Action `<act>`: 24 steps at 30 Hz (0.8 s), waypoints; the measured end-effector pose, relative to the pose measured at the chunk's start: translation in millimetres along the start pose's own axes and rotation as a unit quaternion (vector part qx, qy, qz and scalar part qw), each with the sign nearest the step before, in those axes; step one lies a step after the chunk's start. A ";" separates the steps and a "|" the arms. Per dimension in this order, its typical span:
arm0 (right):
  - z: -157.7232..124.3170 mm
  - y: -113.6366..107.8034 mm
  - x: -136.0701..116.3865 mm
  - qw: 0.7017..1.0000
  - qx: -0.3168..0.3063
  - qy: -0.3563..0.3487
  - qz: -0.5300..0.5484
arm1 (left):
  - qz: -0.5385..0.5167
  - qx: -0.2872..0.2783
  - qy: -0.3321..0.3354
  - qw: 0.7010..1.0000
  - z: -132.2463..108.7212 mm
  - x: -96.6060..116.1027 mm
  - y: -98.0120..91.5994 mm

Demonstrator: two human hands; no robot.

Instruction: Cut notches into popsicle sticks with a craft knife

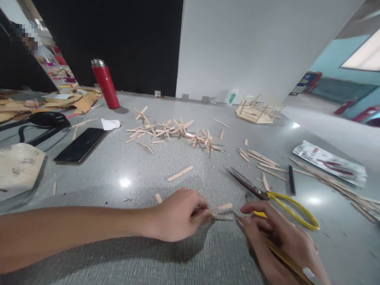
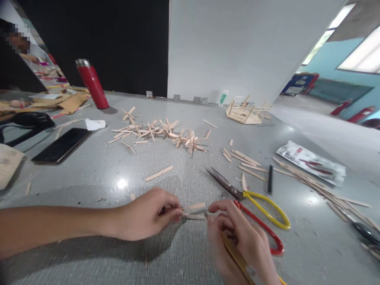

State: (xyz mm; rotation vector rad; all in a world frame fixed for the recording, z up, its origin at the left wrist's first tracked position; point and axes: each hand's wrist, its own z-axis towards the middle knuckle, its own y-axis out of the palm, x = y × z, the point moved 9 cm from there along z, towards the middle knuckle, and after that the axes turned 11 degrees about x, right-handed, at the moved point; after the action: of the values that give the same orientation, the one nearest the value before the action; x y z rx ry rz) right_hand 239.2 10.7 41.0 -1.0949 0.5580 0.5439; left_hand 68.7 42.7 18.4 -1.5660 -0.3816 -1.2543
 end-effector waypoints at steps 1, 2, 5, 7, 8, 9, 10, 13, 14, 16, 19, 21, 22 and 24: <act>2.8 -4.7 -4.1 1.000 0.007 -0.017 -0.005 | 0.001 0.006 0.002 1.000 0.2 -0.4 0.1; 5.5 -8.4 -7.7 0.999 0.013 -0.038 -0.010 | 0.001 0.010 0.005 1.000 0.4 -0.5 0.4; 11.6 -15.3 -17.6 0.989 0.045 -0.137 -0.036 | -0.002 0.022 0.002 1.000 0.8 -0.2 -0.3; 12.7 -11.4 -20.1 0.982 0.031 -0.185 -0.031 | -0.001 0.015 0.000 1.000 0.2 2.2 0.5; 12.9 -7.5 -19.2 0.981 0.012 -0.190 -0.024 | -0.002 0.011 0.001 1.000 -0.4 4.3 0.9; 12.6 -2.9 -18.0 0.982 -0.015 -0.188 -0.015 | -0.004 0.007 0.004 1.000 -1.3 6.8 1.4; 11.7 1.5 -17.3 0.982 -0.042 -0.182 -0.007 | -0.006 0.006 0.009 1.000 -2.2 9.7 1.5; 8.2 4.5 -22.7 0.982 -0.081 -0.173 0.014 | -0.001 0.020 0.028 0.999 -4.4 18.5 -1.8; 7.6 2.9 -25.7 0.982 -0.082 -0.172 0.016 | 0.004 0.023 0.031 0.999 -4.8 21.1 -3.5; 7.3 -0.3 -30.5 0.983 -0.082 -0.166 0.015 | 0.018 0.030 0.035 0.999 -4.6 26.1 -9.5; 6.1 -2.5 -36.2 0.983 -0.088 -0.163 0.018 | 0.035 0.034 0.046 0.998 -2.5 35.8 -23.6; 4.3 -3.2 -39.6 0.982 -0.085 -0.167 0.024 | 0.029 0.020 0.040 0.999 -1.0 39.4 -31.4; 3.4 -3.6 -41.0 0.982 -0.081 -0.168 0.028 | 0.016 0.008 0.029 0.999 -0.5 39.4 -33.9; 1.7 -3.3 -42.1 0.983 -0.076 -0.161 0.032 | -0.016 -0.021 0.004 1.000 -0.3 38.2 -36.3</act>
State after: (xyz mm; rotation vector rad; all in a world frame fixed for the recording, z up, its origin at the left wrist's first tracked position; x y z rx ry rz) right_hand 210.4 5.5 71.6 -1.1059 0.2716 0.8131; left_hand 56.5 44.2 69.6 -1.5963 -0.3787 -1.3011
